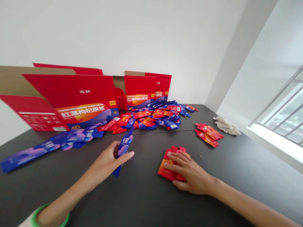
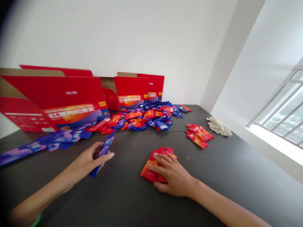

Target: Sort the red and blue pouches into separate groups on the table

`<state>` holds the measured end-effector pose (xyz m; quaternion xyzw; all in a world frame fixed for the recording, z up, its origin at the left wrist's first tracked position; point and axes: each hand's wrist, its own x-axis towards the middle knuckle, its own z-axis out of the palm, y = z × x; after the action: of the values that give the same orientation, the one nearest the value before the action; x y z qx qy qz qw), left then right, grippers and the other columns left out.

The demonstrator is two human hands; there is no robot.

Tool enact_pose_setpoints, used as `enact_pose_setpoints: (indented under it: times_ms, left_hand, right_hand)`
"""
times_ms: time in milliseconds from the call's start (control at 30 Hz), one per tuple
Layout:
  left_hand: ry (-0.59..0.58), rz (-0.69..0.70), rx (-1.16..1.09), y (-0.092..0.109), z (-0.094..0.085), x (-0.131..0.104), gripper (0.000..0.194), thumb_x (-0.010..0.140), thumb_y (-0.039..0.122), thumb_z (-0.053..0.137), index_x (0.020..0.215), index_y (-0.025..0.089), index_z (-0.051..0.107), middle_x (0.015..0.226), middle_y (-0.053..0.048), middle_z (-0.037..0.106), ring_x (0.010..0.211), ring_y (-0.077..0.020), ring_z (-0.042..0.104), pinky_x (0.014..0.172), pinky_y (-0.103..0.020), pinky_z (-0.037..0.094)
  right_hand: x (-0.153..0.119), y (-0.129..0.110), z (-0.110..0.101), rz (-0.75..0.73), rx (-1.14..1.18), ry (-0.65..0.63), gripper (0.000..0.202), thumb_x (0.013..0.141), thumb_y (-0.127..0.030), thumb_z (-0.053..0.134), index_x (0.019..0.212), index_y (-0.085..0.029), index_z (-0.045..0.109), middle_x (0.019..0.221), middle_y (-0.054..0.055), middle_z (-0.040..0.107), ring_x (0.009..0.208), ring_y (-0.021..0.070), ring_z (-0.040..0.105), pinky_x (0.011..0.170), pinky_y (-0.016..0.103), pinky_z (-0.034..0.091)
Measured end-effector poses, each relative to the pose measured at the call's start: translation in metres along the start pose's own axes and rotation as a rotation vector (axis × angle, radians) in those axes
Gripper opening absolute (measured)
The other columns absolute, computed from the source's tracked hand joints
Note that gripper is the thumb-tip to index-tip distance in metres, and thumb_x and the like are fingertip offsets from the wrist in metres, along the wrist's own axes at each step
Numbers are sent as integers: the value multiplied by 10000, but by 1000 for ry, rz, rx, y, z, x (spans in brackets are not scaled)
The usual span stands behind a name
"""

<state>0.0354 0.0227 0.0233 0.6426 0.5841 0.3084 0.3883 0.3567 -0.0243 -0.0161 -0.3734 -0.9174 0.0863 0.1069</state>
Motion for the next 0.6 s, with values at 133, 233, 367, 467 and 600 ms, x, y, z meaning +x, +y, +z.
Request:
enact_pose_setpoints:
  times_ms: [133,233,367,467,600]
  left_hand:
    - [-8,-11,0,1,0,-3,525,697,599,647,1004,185,545,834,-18,601,738,-203,581,663,-283,433]
    - [-16,13,40,-1,4,-4,509,717,607,623,998,193,536,828,-12,587,749,-206,575,669,-284,423]
    - [-65,20,94,-6,6,-5,516,727,630,595,993,195,515,821,-6,568,780,-217,576,697,-296,420]
    - [-57,-4,166,-10,5,-4,563,700,659,596,999,190,508,861,-22,590,840,-249,587,731,-316,423]
    - [-66,-25,262,-16,10,3,592,703,682,565,1031,192,512,956,-56,628,907,-277,603,769,-336,428]
  right_hand:
    - [-33,69,-15,97,-101,34,586,875,-289,507,1443,-269,360,1514,53,248,1374,243,256,1134,443,227]
    - [-50,112,-21,101,-151,65,600,868,-216,455,1455,-255,337,1508,45,268,1380,234,247,1140,444,230]
    - [-64,150,-29,142,-266,89,586,834,-173,450,1411,-269,416,1500,29,290,1401,257,185,1146,512,166]
    - [-68,157,-37,238,-304,114,518,809,-216,509,1324,-267,523,1489,47,311,1383,297,227,1117,536,212]
    - [-41,138,-55,311,-228,210,336,878,-311,482,1177,-235,616,1334,89,500,1234,263,462,1027,438,378]
